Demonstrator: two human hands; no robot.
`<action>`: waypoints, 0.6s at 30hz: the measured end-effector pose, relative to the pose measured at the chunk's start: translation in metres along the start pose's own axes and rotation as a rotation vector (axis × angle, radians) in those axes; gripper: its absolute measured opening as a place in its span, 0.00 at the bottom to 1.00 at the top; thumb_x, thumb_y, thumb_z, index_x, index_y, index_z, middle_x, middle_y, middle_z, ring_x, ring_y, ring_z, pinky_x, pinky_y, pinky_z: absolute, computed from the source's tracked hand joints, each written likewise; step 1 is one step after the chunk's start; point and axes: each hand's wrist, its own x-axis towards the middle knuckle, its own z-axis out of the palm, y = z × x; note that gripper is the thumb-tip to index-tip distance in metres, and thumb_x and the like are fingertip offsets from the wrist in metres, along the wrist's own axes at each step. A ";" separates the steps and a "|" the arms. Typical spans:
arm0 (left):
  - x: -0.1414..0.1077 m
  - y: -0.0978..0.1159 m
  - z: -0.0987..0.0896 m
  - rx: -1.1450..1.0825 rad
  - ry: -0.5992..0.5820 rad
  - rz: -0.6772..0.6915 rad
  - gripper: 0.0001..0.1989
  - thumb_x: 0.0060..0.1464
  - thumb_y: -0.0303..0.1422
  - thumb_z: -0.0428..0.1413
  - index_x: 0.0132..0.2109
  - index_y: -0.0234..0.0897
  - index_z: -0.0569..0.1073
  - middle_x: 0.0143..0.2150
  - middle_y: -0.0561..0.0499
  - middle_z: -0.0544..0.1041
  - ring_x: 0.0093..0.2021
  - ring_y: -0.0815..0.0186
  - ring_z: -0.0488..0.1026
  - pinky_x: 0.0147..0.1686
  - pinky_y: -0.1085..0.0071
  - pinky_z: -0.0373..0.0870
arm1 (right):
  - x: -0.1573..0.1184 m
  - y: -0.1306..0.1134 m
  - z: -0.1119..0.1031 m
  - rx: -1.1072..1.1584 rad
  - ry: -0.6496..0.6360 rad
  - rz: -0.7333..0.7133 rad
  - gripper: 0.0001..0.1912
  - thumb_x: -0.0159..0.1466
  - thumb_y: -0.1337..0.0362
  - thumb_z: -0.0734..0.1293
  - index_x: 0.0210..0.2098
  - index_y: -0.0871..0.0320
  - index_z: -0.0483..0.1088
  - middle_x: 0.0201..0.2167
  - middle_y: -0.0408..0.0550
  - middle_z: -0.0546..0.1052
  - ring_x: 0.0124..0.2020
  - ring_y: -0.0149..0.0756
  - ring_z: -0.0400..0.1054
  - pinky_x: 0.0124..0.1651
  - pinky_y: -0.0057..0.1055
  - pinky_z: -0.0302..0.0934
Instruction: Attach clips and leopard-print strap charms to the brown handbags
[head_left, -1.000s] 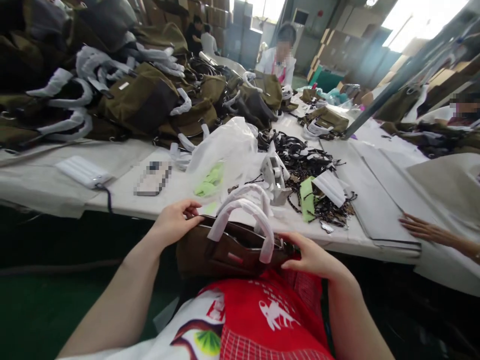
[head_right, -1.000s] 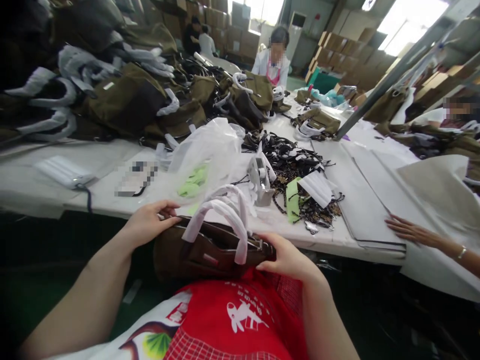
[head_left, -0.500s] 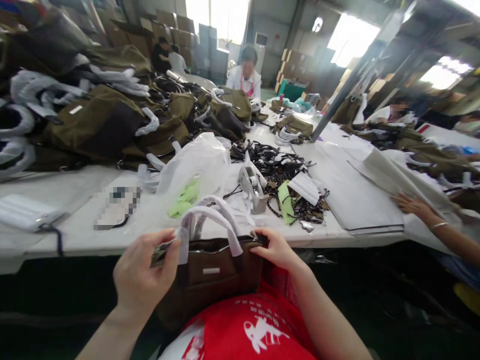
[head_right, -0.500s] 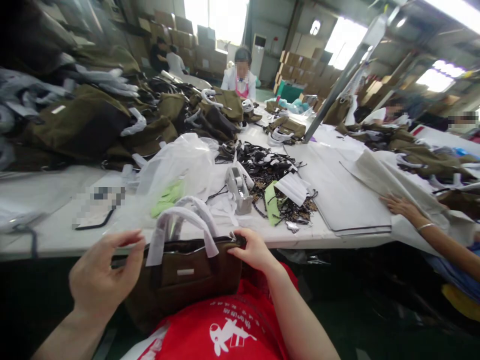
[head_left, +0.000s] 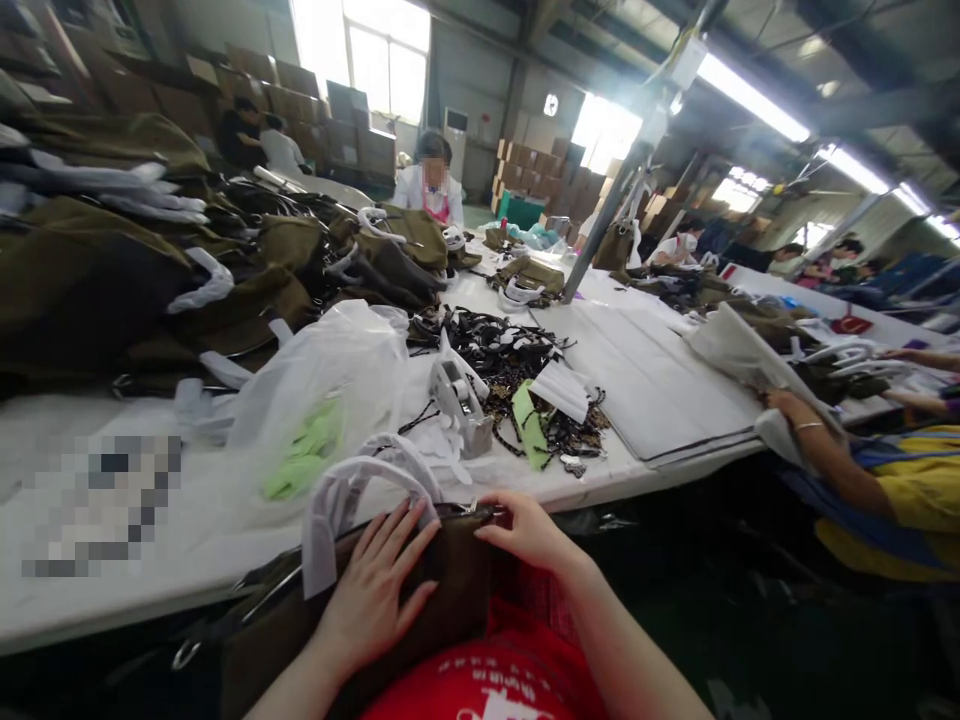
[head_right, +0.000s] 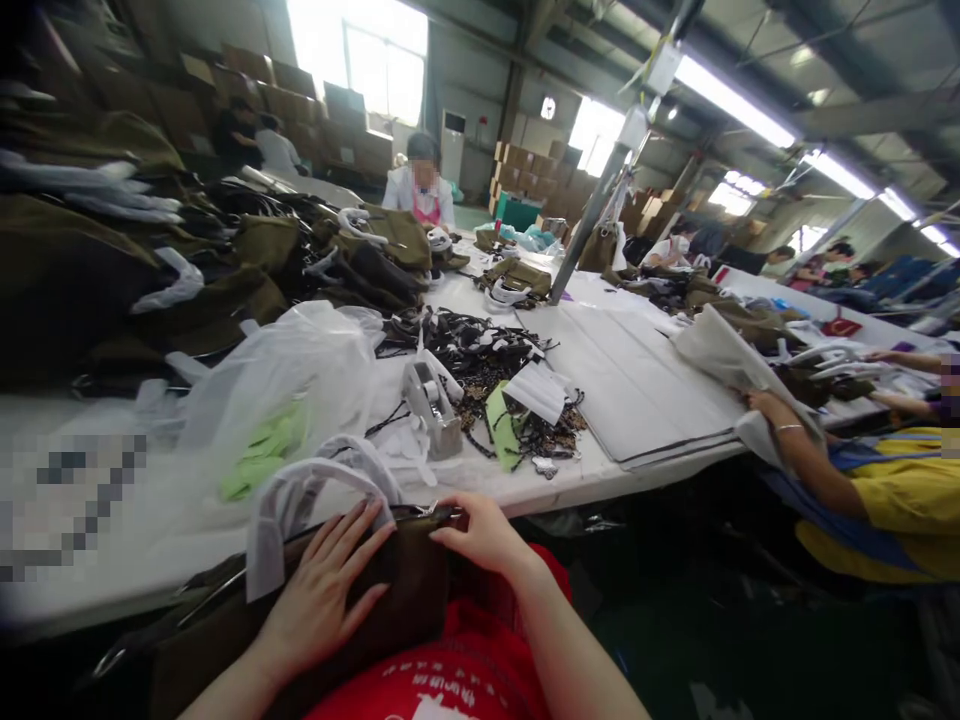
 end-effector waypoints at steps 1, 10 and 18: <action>-0.001 0.001 -0.001 -0.010 0.008 -0.004 0.31 0.59 0.40 0.54 0.69 0.45 0.60 0.71 0.44 0.57 0.68 0.50 0.59 0.63 0.51 0.62 | 0.000 0.000 0.000 0.010 -0.007 0.004 0.18 0.56 0.62 0.73 0.46 0.58 0.75 0.37 0.46 0.80 0.33 0.37 0.73 0.40 0.34 0.67; -0.003 0.012 -0.010 -0.048 0.092 -0.129 0.32 0.58 0.38 0.54 0.68 0.39 0.60 0.70 0.40 0.60 0.68 0.50 0.60 0.65 0.52 0.58 | 0.009 -0.013 0.017 -0.096 0.063 -0.085 0.16 0.55 0.65 0.72 0.44 0.58 0.75 0.40 0.49 0.79 0.43 0.42 0.72 0.49 0.38 0.65; 0.014 0.001 0.003 -0.082 0.128 -0.198 0.31 0.59 0.36 0.52 0.68 0.37 0.60 0.68 0.40 0.63 0.66 0.51 0.62 0.65 0.54 0.59 | 0.035 0.019 -0.045 -0.283 0.260 0.084 0.17 0.67 0.55 0.60 0.43 0.59 0.76 0.34 0.49 0.79 0.33 0.38 0.73 0.40 0.35 0.69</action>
